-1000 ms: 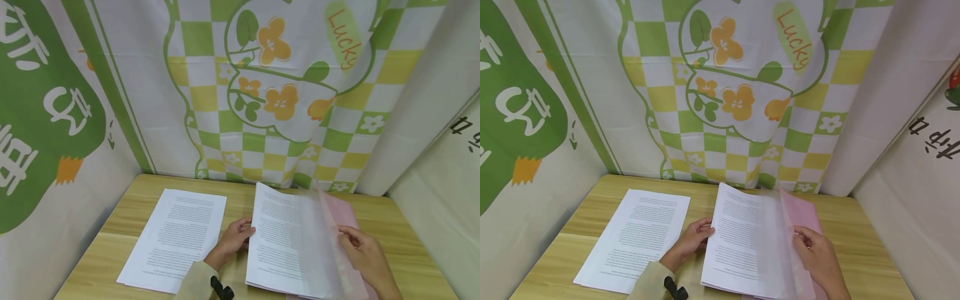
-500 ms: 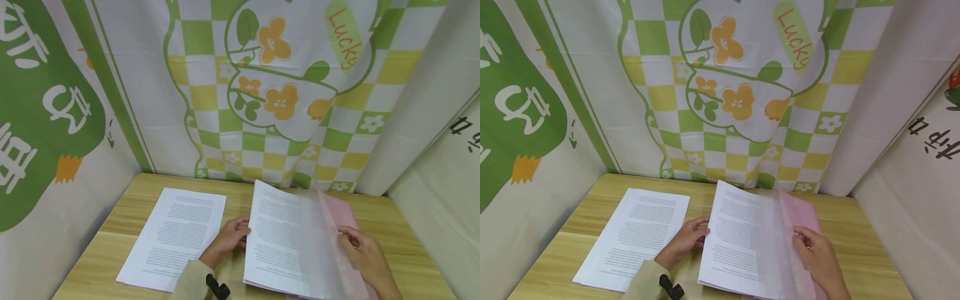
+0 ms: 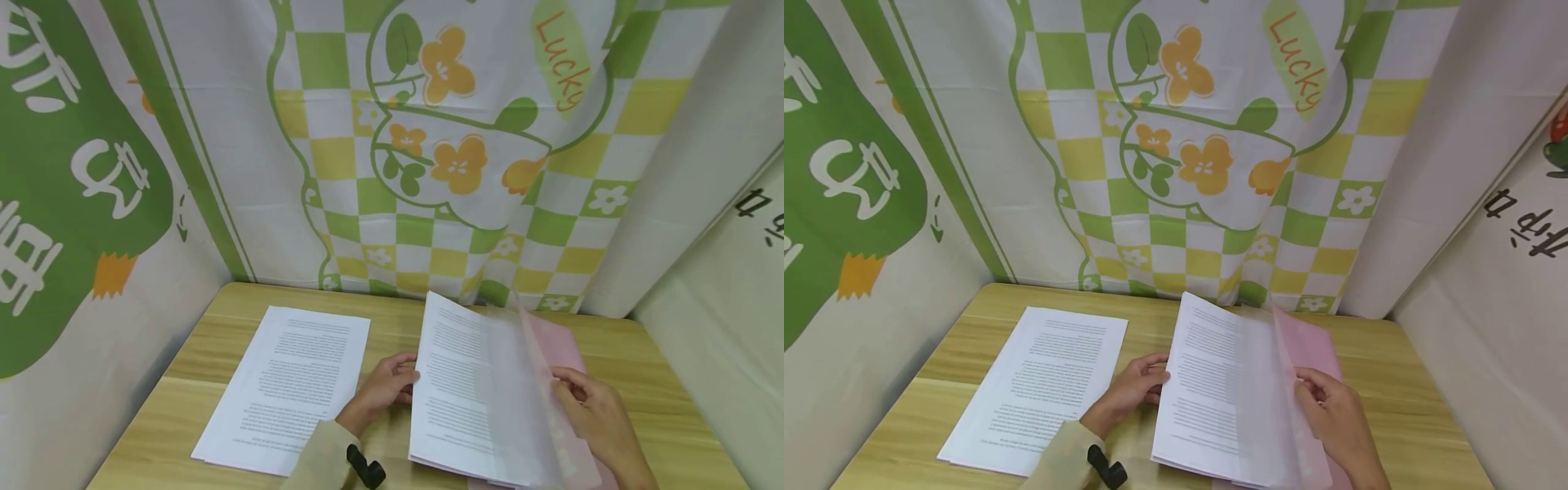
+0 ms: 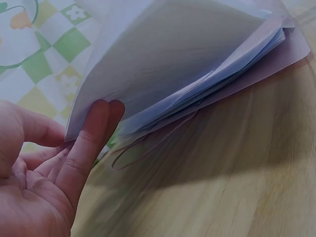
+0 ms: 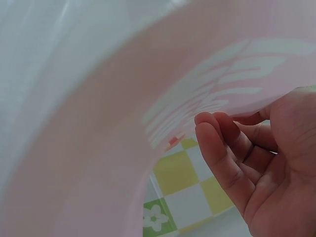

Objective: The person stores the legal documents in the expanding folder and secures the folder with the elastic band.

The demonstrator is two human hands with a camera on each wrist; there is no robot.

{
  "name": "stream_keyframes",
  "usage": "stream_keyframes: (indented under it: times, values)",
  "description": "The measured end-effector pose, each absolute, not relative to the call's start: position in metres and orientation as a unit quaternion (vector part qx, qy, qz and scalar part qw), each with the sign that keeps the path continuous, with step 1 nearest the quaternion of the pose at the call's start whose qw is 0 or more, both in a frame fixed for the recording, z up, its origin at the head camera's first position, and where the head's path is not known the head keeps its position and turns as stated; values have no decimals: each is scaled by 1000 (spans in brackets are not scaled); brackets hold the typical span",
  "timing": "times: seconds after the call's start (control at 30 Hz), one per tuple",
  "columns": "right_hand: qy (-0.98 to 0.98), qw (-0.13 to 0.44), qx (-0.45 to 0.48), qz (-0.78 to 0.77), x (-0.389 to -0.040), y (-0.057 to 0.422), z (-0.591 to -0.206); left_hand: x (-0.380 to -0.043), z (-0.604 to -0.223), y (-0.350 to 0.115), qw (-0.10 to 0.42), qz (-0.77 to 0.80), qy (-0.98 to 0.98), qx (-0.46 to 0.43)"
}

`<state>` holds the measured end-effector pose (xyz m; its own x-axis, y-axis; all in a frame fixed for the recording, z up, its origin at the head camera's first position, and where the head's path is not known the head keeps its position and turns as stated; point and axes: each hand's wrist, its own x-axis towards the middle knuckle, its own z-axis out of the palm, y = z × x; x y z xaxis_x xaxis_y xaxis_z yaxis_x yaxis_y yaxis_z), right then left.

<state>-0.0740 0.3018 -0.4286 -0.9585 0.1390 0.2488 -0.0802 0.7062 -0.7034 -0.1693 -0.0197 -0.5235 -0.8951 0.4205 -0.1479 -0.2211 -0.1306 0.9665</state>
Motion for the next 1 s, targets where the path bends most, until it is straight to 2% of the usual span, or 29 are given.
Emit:
stream_keyframes:
  times: [1.0]
  values:
    - [-917, 130, -37, 375, -73, 308, -428, -167, -525, -37, 221, 753, 612, 101]
